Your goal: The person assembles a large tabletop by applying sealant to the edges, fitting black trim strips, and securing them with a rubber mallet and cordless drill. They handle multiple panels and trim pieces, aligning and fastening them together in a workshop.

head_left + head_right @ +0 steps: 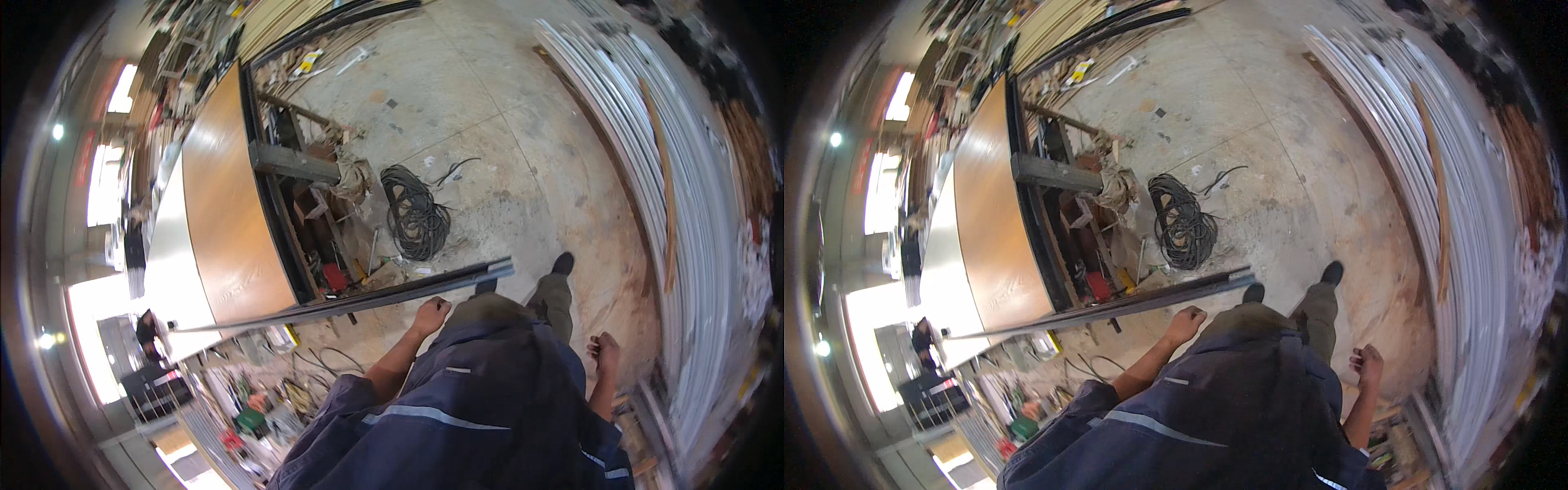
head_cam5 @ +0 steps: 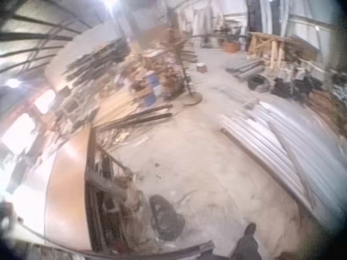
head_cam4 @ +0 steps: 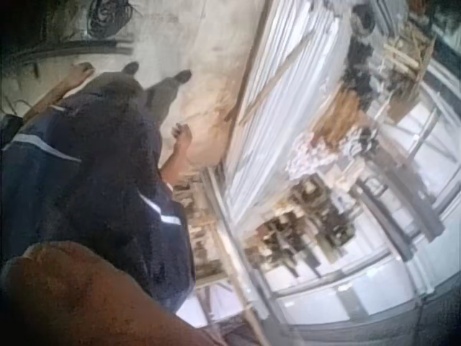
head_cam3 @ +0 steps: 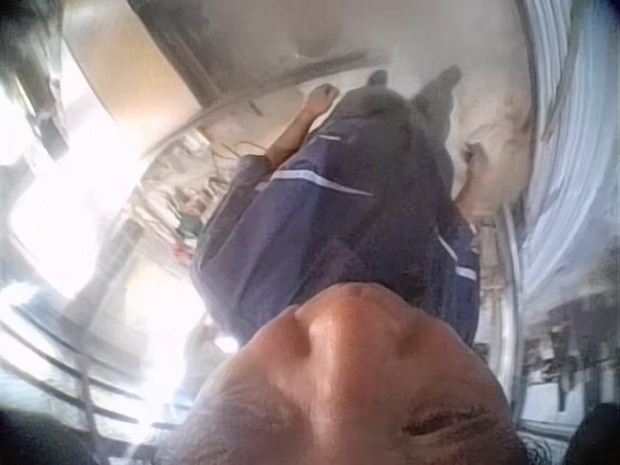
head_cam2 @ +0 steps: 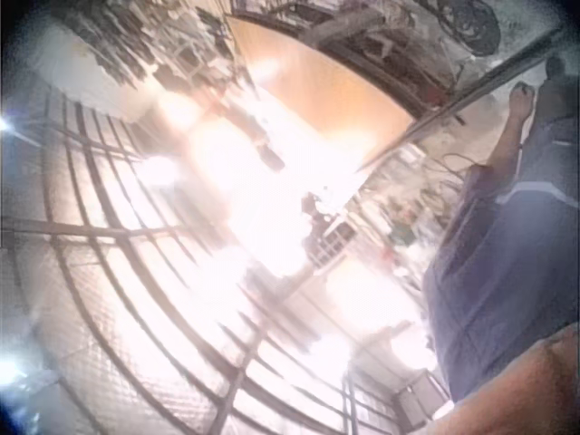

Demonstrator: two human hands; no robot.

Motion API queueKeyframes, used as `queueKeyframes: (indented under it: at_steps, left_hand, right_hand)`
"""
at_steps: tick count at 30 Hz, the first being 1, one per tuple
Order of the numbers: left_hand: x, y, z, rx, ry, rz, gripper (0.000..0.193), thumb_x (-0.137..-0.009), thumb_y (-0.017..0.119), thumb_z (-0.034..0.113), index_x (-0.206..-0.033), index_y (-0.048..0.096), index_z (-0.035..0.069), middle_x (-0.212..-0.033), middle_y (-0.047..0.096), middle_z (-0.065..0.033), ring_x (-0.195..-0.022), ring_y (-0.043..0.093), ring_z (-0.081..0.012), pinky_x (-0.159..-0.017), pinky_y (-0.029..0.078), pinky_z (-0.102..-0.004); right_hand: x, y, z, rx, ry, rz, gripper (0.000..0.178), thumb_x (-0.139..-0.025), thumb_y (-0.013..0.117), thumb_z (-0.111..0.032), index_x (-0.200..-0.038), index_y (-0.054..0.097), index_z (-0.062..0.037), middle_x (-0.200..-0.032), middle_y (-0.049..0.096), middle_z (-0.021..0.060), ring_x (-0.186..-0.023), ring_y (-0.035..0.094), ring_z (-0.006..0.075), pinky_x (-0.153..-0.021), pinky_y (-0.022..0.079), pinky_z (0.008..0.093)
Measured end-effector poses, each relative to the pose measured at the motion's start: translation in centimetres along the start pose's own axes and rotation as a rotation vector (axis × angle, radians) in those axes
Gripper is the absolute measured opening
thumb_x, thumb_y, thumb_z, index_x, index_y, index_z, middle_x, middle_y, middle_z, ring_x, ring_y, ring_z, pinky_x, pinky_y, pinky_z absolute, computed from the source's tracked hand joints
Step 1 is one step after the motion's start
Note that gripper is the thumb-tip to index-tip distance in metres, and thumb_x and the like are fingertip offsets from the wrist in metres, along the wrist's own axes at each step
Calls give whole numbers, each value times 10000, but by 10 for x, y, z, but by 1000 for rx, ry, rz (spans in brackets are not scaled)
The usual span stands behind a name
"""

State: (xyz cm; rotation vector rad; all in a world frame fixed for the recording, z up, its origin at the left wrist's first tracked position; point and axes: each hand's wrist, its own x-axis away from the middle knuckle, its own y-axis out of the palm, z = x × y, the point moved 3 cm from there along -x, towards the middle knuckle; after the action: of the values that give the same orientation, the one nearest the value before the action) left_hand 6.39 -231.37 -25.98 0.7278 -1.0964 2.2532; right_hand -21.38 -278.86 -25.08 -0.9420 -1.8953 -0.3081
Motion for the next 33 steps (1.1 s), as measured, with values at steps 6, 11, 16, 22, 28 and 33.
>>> queueKeyframes:
  at_steps: [6,11,16,22,28,33]
  left_hand:
    - [-37,88,9,-56,77,67,345,-950,566,321,-1007,689,4,-953,697,-216,-928,648,-413,-823,502,-489]
    - [-1,158,85,248,-388,141,412,-977,530,356,-1122,685,2,-1029,691,-260,-980,637,-439,-849,492,-491]
    - [-8,199,139,508,-365,169,548,-1021,467,456,-1185,653,-33,-1149,673,-281,-1078,642,-409,-894,497,-443]
    - [-93,214,224,688,-587,191,473,-995,527,402,-1203,665,0,-1109,691,-244,-1045,654,-372,-884,508,-398]
    - [-146,173,279,930,-670,327,459,-977,551,394,-1191,673,6,-1082,700,-234,-1029,662,-360,-876,508,-403]
    - [-173,89,303,1124,-784,469,447,-963,572,387,-1181,680,12,-1059,707,-225,-1016,669,-349,-870,509,-408]
  right_hand:
    - [-154,-33,-114,333,37,-208,262,-988,531,-180,-1178,595,-13,-900,687,130,-628,645,201,-534,521,319]
    - [-250,7,-320,615,-79,-315,287,-909,585,-156,-1159,603,-16,-874,689,114,-649,659,209,-548,532,341]
    - [-314,93,-488,689,-189,-347,443,-896,597,-173,-1307,553,-15,-925,696,116,-647,664,208,-540,543,332]
    - [-332,238,-578,844,-262,-402,529,-900,594,-161,-1387,491,16,-962,714,149,-666,677,211,-540,550,336]
    - [-305,410,-607,1015,-219,-644,492,-919,577,-153,-1366,499,38,-965,721,162,-676,689,220,-556,563,344]
    - [-314,568,-635,1182,-187,-708,481,-918,583,-160,-1348,507,43,-979,717,168,-676,691,231,-551,560,347]
